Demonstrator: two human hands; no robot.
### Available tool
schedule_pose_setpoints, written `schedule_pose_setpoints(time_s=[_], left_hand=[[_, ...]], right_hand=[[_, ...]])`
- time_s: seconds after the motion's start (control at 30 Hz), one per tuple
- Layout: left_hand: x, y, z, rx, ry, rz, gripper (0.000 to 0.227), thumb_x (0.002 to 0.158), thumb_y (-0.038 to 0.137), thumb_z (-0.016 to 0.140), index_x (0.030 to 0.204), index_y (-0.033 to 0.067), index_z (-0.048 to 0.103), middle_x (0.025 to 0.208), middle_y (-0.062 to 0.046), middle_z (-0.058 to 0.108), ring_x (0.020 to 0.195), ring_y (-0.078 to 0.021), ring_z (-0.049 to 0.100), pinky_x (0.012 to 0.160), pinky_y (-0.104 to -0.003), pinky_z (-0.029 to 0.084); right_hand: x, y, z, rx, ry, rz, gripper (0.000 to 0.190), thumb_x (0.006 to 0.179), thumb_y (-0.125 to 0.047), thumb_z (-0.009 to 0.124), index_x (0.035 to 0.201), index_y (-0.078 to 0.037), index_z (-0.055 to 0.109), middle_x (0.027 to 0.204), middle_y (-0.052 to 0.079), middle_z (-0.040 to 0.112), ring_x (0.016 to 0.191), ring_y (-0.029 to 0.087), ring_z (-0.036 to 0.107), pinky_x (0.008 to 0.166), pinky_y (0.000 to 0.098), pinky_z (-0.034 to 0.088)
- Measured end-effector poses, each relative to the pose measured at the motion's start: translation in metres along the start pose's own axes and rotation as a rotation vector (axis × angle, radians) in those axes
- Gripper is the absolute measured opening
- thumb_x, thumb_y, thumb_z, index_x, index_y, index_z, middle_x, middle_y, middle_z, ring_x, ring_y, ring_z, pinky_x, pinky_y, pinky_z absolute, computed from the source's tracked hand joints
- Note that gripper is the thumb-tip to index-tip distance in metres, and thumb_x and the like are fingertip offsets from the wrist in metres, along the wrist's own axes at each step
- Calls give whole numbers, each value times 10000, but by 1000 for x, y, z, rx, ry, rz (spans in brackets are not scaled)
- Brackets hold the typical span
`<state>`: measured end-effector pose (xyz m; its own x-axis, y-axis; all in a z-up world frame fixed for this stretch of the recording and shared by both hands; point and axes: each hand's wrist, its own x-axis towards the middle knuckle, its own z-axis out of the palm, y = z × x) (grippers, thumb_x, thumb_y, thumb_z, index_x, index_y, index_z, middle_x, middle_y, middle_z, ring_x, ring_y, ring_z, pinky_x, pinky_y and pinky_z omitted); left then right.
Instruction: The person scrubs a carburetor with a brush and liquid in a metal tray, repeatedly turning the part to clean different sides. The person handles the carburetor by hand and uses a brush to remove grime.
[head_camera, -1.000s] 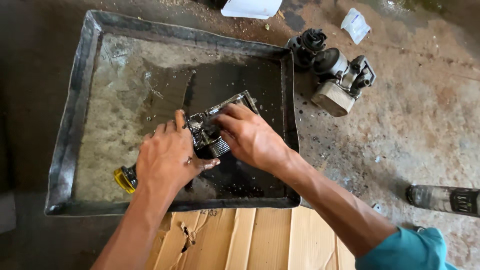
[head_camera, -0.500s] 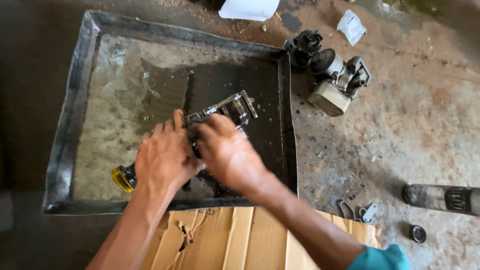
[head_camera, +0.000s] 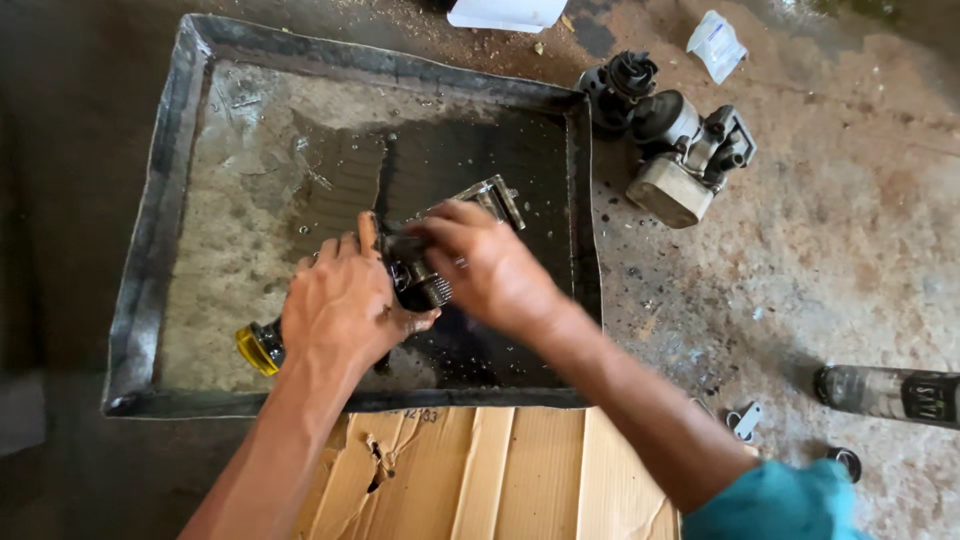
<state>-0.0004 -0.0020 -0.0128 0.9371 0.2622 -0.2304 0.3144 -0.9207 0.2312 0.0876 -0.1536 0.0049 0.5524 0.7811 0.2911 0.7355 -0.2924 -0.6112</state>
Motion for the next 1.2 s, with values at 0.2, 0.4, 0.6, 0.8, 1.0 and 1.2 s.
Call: schedule_pose_setpoints(time_s=[0.2, 0.4, 0.6, 0.8, 1.0, 1.2], left_hand=[[-8, 6, -3, -8, 21, 2, 1264, 557, 658, 894, 1444, -72, 367, 1168, -151, 667, 1131, -293, 612, 930, -440, 498], [-5, 1, -8, -5, 5, -4, 1147, 579, 643, 894, 1375, -19, 401, 1153, -153, 661, 1123, -309, 607, 923, -451, 490], [-3, 5, -9, -25, 35, 5, 1146, 570, 643, 911, 1362, -27, 422, 1116, -157, 680, 1106, -309, 628, 911, -453, 503], [-11, 2, -5, -33, 55, 2, 1167, 543, 611, 921, 1385, -30, 429, 1087, -164, 691, 1062, -326, 650, 870, -451, 528], [7, -5, -5, -35, 114, 85, 1337, 524, 681, 908, 1460, -107, 370, 1086, -214, 687, 1037, -359, 664, 811, -449, 554], [19, -4, -30, -17, -231, -35, 1436, 635, 728, 830, 1587, -102, 147, 1065, -195, 711, 969, -312, 697, 779, -401, 608]], right_hand=[[-1, 16, 2, -101, -42, -25, 258, 917, -29, 672, 1172, 2, 691, 1160, 194, 658, 1052, 407, 653, 900, 453, 555], [9, 12, -30, -329, -161, -135, 302, 864, -30, 691, 1160, -64, 741, 1107, 114, 678, 1041, 335, 639, 919, 406, 532], [1, 36, -13, -355, -22, -203, 264, 842, -80, 732, 1103, -114, 757, 1193, 88, 656, 1175, 341, 540, 985, 506, 471], [-12, 64, -13, -552, -289, -142, 229, 859, -106, 745, 1069, -180, 800, 1160, 114, 611, 1214, 334, 506, 954, 563, 440], [7, 42, -51, -927, -372, -60, 203, 798, -39, 696, 979, -83, 777, 1272, 213, 601, 1179, 364, 552, 961, 554, 477], [-54, 88, -54, -429, -26, 273, 216, 887, -109, 717, 1086, -32, 746, 1052, 171, 726, 942, 362, 731, 856, 407, 587]])
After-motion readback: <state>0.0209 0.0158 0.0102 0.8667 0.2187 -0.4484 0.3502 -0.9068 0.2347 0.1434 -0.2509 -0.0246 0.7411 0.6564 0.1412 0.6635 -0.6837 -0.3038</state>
